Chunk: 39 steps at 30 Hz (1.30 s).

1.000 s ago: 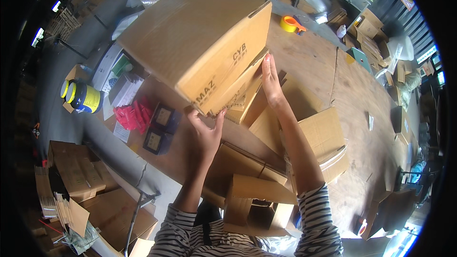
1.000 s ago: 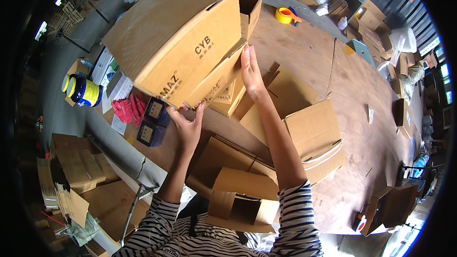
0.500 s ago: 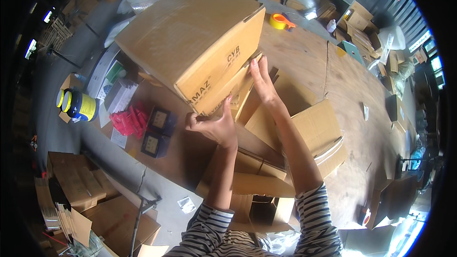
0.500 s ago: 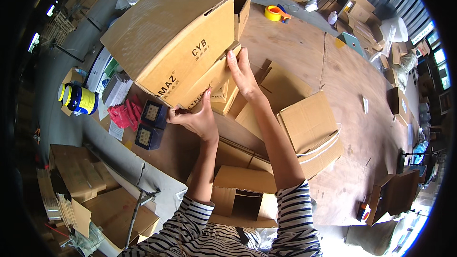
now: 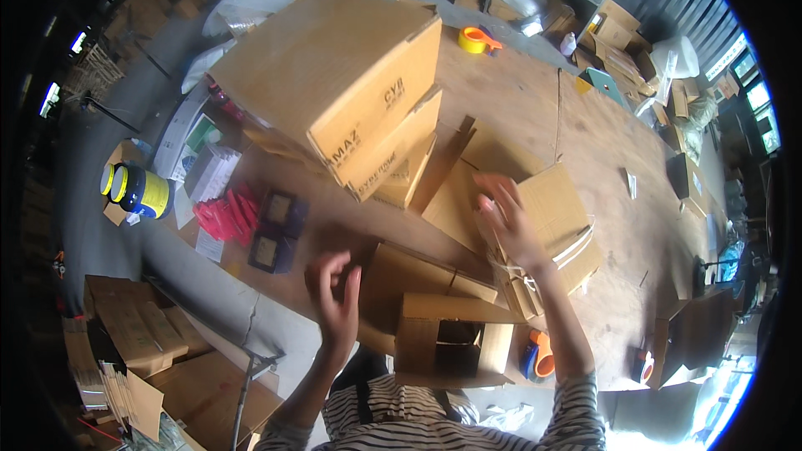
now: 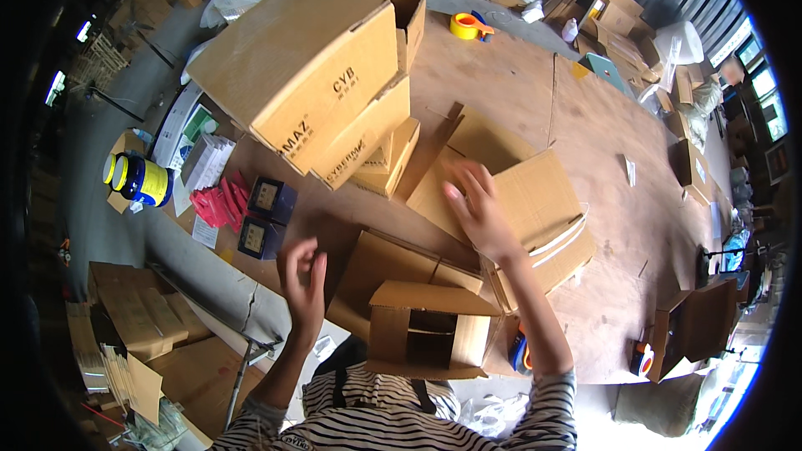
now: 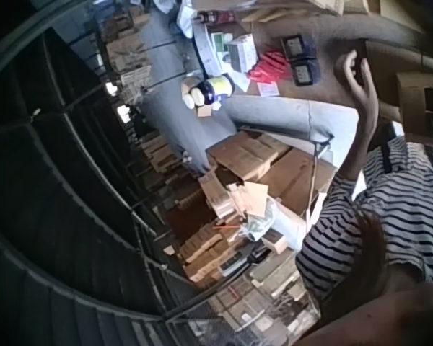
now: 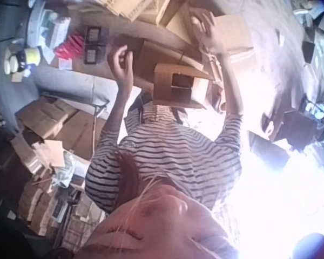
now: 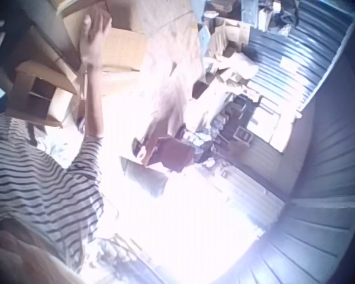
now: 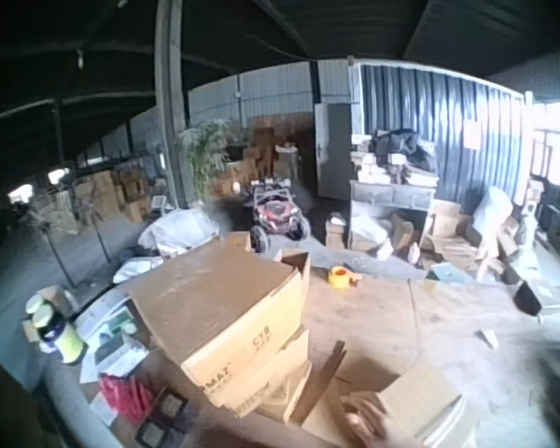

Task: The person assembles flat cardboard boxes on a work table, folds the flaps, and seals them with a handheld tape dispenser. The person then stacks the finished boxes and briefly moves to a nearby bin to retrieve items before returning to the table.

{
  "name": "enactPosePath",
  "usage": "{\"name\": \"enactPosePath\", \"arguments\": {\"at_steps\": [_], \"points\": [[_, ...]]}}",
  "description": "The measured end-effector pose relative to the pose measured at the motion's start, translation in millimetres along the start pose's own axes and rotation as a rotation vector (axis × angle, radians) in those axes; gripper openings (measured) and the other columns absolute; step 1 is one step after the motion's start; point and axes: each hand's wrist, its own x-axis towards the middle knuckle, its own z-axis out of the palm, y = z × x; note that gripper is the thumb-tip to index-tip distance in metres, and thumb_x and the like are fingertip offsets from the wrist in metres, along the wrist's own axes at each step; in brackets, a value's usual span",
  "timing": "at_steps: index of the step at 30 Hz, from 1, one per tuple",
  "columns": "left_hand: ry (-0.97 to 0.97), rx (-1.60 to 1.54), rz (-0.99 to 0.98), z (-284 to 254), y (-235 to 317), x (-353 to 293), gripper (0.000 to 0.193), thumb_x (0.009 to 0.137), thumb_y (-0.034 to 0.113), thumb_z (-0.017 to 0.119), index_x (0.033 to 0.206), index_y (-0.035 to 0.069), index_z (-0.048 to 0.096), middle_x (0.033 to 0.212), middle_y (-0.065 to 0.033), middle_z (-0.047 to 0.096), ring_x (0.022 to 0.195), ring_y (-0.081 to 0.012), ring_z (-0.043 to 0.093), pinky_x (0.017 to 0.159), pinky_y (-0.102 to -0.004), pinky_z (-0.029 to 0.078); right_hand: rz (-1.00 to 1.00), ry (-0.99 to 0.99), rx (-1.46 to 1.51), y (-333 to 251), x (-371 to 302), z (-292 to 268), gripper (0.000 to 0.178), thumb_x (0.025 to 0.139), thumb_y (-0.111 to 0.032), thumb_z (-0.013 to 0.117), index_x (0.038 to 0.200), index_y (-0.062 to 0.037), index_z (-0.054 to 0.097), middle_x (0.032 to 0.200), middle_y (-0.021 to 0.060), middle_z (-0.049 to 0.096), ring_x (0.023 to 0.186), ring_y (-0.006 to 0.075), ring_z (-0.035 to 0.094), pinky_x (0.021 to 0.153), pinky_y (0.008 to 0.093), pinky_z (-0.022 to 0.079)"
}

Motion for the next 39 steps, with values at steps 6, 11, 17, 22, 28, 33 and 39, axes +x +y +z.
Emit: {"name": "enactPosePath", "arguments": {"at_steps": [6,11,17,22,28,33,39], "points": [[-0.564,-0.317,-0.187,-33.0,14.1,-121.0,0.088,0.092,0.039,0.070,0.157,0.001,0.025,0.160,-0.0230,0.031,0.149,-0.0359,0.032,0.122,-0.0466,0.026,0.394,0.079,0.331,0.9,-157.5,-19.1,0.067,0.106,-0.054,0.041,0.147,-0.0013,0.048,0.147,0.0148,0.052,0.140,0.0258,0.045,0.118,0.0428,0.032],[-0.587,-0.137,0.150,0.4,6.7,-133.1,0.092,0.081,0.041,0.082,0.154,0.006,0.038,0.164,-0.0227,0.024,0.150,-0.0387,0.027,0.120,-0.0475,0.028,0.313,0.281,0.559,-3.8,-226.4,45.7,0.084,0.104,-0.069,0.019,0.131,0.0011,0.057,0.126,0.0157,0.063,0.125,0.0258,0.054,0.113,0.0412,0.035],[-0.457,-0.207,0.077,11.5,-3.9,-98.8,0.033,0.084,0.013,0.083,0.107,0.003,0.062,0.146,-0.0207,0.046,0.128,-0.0322,0.055,0.100,-0.0387,0.052,0.312,0.143,0.328,-17.8,-268.4,56.2,0.068,0.077,-0.011,0.086,0.136,-0.0044,0.054,0.136,0.0105,0.059,0.128,0.0275,0.052,0.111,0.0389,0.039],[-0.379,0.026,0.183,23.2,-10.5,-105.6,0.077,0.084,0.013,0.080,0.148,0.004,0.039,0.133,-0.0198,0.053,0.117,-0.0367,0.055,0.102,-0.0449,0.044,0.271,0.018,0.384,-24.8,-274.9,46.2,0.060,0.088,-0.024,0.078,0.138,-0.0006,0.056,0.138,0.0156,0.060,0.130,0.0309,0.053,0.113,0.0430,0.038],[-0.419,0.058,0.233,21.6,-4.1,-103.8,0.097,0.085,0.012,0.079,0.161,0.002,0.018,0.137,-0.0238,0.057,0.117,-0.0405,0.057,0.102,-0.0437,0.044,0.405,0.109,0.140,-52.5,-197.5,18.3,0.051,0.106,-0.035,0.050,0.142,0.0007,0.052,0.131,0.0194,0.064,0.121,0.0331,0.061,0.104,0.0443,0.046],[-0.499,-0.392,-0.136,28.3,-8.6,-109.1,0.071,0.104,0.013,0.046,0.161,-0.001,0.007,0.156,-0.0240,0.041,0.143,-0.0383,0.042,0.116,-0.0395,0.034,0.224,0.106,-0.764,-67.8,-239.0,101.5,0.056,0.103,-0.035,0.053,0.154,-0.0133,0.042,0.136,0.0163,0.055,0.122,0.0370,0.052,0.109,0.0519,0.037],[-0.533,-0.094,-0.125,35.2,-9.2,-96.6,0.053,0.111,0.032,0.039,0.152,-0.001,0.039,0.149,-0.0229,0.050,0.133,-0.0348,0.054,0.108,-0.0371,0.042,0.421,0.463,0.114,-36.7,-255.7,71.2,0.043,0.106,-0.030,0.052,0.139,-0.0021,0.051,0.137,0.0178,0.056,0.124,0.0305,0.054,0.108,0.0419,0.039]]}}
